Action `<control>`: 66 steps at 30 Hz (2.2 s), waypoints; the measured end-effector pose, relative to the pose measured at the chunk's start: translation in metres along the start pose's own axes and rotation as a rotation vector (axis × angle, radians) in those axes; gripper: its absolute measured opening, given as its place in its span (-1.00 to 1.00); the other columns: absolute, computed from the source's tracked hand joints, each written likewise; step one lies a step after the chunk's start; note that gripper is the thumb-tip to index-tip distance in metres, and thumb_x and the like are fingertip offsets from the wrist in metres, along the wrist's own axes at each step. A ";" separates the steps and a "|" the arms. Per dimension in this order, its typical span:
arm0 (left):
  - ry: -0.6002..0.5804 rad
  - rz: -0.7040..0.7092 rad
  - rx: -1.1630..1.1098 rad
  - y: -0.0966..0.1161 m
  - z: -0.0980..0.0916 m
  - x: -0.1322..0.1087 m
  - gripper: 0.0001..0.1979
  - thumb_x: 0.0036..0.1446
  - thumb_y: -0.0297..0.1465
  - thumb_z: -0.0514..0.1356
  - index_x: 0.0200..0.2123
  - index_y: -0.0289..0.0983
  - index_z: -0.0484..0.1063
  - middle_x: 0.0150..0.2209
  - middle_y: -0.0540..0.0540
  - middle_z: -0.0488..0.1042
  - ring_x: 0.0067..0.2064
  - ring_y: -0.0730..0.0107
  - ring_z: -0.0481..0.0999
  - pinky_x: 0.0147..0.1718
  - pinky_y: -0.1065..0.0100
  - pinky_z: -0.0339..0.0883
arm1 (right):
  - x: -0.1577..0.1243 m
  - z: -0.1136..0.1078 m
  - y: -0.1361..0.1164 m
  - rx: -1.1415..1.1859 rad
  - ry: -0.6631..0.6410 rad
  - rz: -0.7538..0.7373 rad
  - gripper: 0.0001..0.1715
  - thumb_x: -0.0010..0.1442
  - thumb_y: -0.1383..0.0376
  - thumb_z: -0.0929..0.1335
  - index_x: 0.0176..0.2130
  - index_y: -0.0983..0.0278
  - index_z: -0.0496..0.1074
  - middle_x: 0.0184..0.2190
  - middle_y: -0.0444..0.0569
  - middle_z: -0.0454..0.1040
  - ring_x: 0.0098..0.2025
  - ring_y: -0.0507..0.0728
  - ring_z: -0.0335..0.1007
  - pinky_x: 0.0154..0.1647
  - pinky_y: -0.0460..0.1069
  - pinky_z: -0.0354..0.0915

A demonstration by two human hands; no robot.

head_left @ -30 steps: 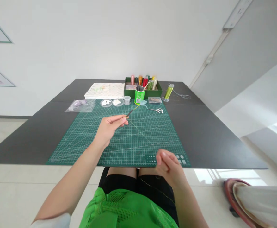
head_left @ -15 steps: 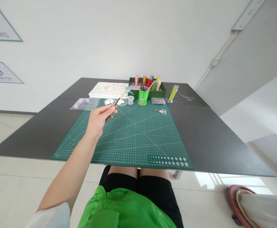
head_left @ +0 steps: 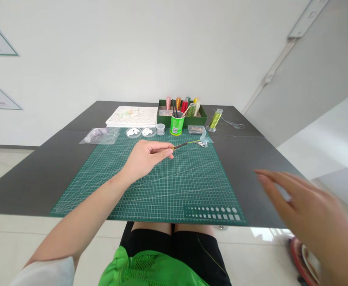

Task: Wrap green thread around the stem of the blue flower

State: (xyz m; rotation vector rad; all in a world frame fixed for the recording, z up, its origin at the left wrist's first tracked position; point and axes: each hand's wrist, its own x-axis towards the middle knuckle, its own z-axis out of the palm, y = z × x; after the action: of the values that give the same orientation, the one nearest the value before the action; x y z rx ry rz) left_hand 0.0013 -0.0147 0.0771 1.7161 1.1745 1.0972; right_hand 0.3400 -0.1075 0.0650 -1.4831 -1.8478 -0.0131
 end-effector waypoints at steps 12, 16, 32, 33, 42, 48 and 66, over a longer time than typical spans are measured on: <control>0.266 0.434 0.578 -0.042 0.012 0.002 -0.71 0.39 -0.25 0.17 -0.05 -0.12 0.69 -0.19 -0.08 0.73 -0.23 0.22 0.70 -0.19 0.29 0.49 | 0.072 0.152 -0.087 0.865 -0.412 0.169 -0.69 0.39 0.10 0.31 -0.04 0.22 0.50 -0.62 -0.26 0.17 -0.62 -0.02 0.05 -0.59 -0.08 0.02; 0.287 0.501 0.676 -0.056 0.017 -0.002 -0.73 0.42 -0.31 0.16 -0.06 -0.18 0.68 -0.23 -0.10 0.73 -0.29 0.27 0.70 -0.28 0.33 0.47 | 0.062 0.159 -0.071 0.355 -0.202 -0.184 -0.66 0.45 0.23 0.24 0.00 0.22 0.56 -0.48 -0.08 0.53 -0.57 0.01 0.26 -0.52 -0.05 0.04; 0.028 0.572 0.741 -0.098 0.029 -0.003 -0.81 0.46 -0.35 0.12 -0.17 -0.26 0.52 -0.34 0.02 0.68 -0.41 0.40 0.65 -0.46 0.41 0.42 | 0.058 0.128 -0.049 0.632 -0.564 -0.227 -0.67 0.46 0.28 0.29 -0.16 0.35 0.63 -0.53 -0.12 0.56 -0.62 -0.08 0.25 -0.63 -0.15 0.14; 0.012 0.607 0.741 -0.099 0.029 -0.004 -0.82 0.46 -0.37 0.12 -0.16 -0.27 0.51 -0.32 0.02 0.69 -0.40 0.39 0.66 -0.45 0.40 0.43 | 0.063 0.123 -0.050 0.698 -0.600 -0.172 -0.68 0.45 0.26 0.31 -0.17 0.33 0.65 -0.53 -0.12 0.56 -0.62 -0.08 0.26 -0.64 -0.15 0.14; -0.079 0.908 0.773 -0.091 0.033 -0.018 -0.95 0.38 -0.52 0.19 -0.16 -0.36 0.46 -0.37 0.01 0.65 -0.43 0.43 0.61 -0.46 0.36 0.47 | 0.091 0.112 -0.031 0.820 -0.528 -0.053 -0.79 0.32 0.24 0.44 -0.09 0.10 0.70 -0.22 -0.07 0.72 -0.27 0.12 0.66 -0.36 -0.07 0.54; -0.144 0.987 0.762 -0.083 0.033 -0.024 -0.87 0.39 -0.57 0.12 -0.12 -0.36 0.47 -0.22 -0.01 0.71 -0.38 0.47 0.64 -0.49 0.38 0.44 | 0.095 0.127 -0.023 0.779 -0.492 -0.137 -0.75 0.32 0.31 0.43 -0.05 0.10 0.68 -0.12 -0.12 0.70 -0.11 0.13 0.69 -0.09 -0.04 0.61; 0.027 1.137 0.667 -0.074 0.018 -0.022 -0.92 0.31 -0.56 0.26 -0.15 -0.39 0.56 -0.19 -0.10 0.73 -0.32 0.49 0.69 -0.40 0.48 0.53 | 0.092 0.166 0.009 0.753 -0.692 -0.084 -0.70 0.35 0.14 0.41 -0.02 0.15 0.67 -0.06 -0.04 0.68 -0.03 0.18 0.66 0.01 0.02 0.57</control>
State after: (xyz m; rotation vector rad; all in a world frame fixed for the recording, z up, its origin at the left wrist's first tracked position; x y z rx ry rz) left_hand -0.0074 -0.0174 -0.0020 3.0705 0.5063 1.4130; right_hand 0.2544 0.0459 -0.0076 -0.9090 -2.0709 1.1501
